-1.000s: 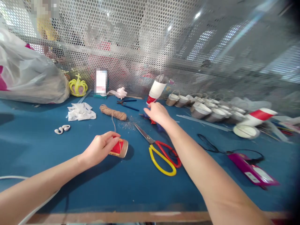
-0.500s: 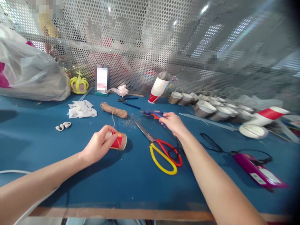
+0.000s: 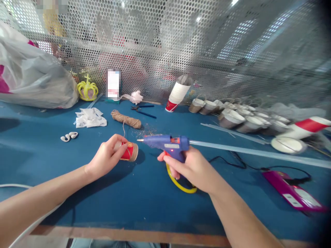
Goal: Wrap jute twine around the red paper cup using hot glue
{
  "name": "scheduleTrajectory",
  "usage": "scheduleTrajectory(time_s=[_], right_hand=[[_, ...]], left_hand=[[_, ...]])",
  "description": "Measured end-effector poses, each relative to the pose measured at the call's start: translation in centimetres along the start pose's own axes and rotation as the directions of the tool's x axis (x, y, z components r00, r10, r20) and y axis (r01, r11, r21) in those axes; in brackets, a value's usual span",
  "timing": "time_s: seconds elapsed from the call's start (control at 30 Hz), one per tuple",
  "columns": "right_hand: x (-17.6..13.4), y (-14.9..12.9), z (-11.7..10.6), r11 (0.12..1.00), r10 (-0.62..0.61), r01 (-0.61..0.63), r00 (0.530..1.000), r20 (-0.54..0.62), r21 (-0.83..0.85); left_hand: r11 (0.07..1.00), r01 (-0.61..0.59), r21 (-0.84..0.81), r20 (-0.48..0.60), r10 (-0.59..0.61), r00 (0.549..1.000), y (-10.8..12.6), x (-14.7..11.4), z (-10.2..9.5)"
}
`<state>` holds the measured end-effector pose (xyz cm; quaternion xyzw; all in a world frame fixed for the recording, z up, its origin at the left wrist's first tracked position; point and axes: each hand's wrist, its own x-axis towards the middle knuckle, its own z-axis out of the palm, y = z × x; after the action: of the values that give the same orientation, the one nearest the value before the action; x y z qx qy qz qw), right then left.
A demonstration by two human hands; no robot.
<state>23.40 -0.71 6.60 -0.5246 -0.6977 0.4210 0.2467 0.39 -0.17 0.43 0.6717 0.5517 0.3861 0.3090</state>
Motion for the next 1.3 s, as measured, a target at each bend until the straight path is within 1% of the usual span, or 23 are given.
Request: scheduleTrajectory(time_s=[0.1, 0.2, 0.33, 0.53, 0.63, 0.7, 0.83, 0.93, 1.07, 1.3], right_hand=[[-0.3, -0.1, 0.8, 0.999, 0.048, -0.048, 0.999, 0.024, -0.018], [-0.3, -0.1, 1.1, 0.998, 0.041, -0.04, 0.999, 0.034, -0.046], [-0.4, 0.0, 1.4, 0.991, 0.034, -0.033, 0.999, 0.001, -0.131], [-0.7, 0.0, 1.4, 0.974, 0.061, -0.055, 0.998, 0.024, -0.22], [-0.9, 0.1, 1.5, 0.969, 0.052, -0.041, 0.998, 0.04, -0.242], [-1.0, 0.1, 1.5, 0.967, 0.045, -0.036, 0.998, 0.032, -0.253], [-1.0, 0.3, 1.7, 0.95, 0.016, -0.018, 1.0, -0.009, -0.311], [-1.2, 0.4, 1.7, 0.929, -0.019, 0.018, 1.0, -0.001, -0.369], [-1.4, 0.4, 1.6, 0.894, -0.097, 0.088, 0.995, 0.001, -0.44], [-1.6, -0.2, 1.7, 0.876, -0.175, 0.173, 0.984, 0.037, -0.45]], left_hand=[[1.0, 0.006, -0.007, 0.013, -0.006, 1.0, 0.1, 0.0, 0.0], [1.0, 0.001, -0.006, 0.014, -0.001, 1.0, 0.0, 0.0, 0.1], [1.0, -0.016, 0.004, 0.015, 0.016, 1.0, 0.0, 0.0, 0.1], [0.999, -0.029, 0.042, 0.009, 0.028, 1.0, 0.1, 0.1, 0.1], [0.999, -0.026, 0.039, -0.001, 0.026, 1.0, 0.3, 0.1, 0.1], [0.999, -0.02, 0.044, -0.002, 0.02, 1.0, 0.4, 0.1, 0.1], [0.997, -0.028, 0.069, -0.001, 0.028, 1.0, 0.4, 0.1, 0.1], [0.997, -0.041, 0.066, -0.004, 0.042, 0.999, 0.5, 0.1, 0.1], [0.999, -0.008, 0.053, -0.014, 0.008, 1.0, 0.6, 0.2, 0.1], [0.997, 0.017, 0.07, -0.038, -0.015, 0.999, 0.6, 0.2, 0.1]])
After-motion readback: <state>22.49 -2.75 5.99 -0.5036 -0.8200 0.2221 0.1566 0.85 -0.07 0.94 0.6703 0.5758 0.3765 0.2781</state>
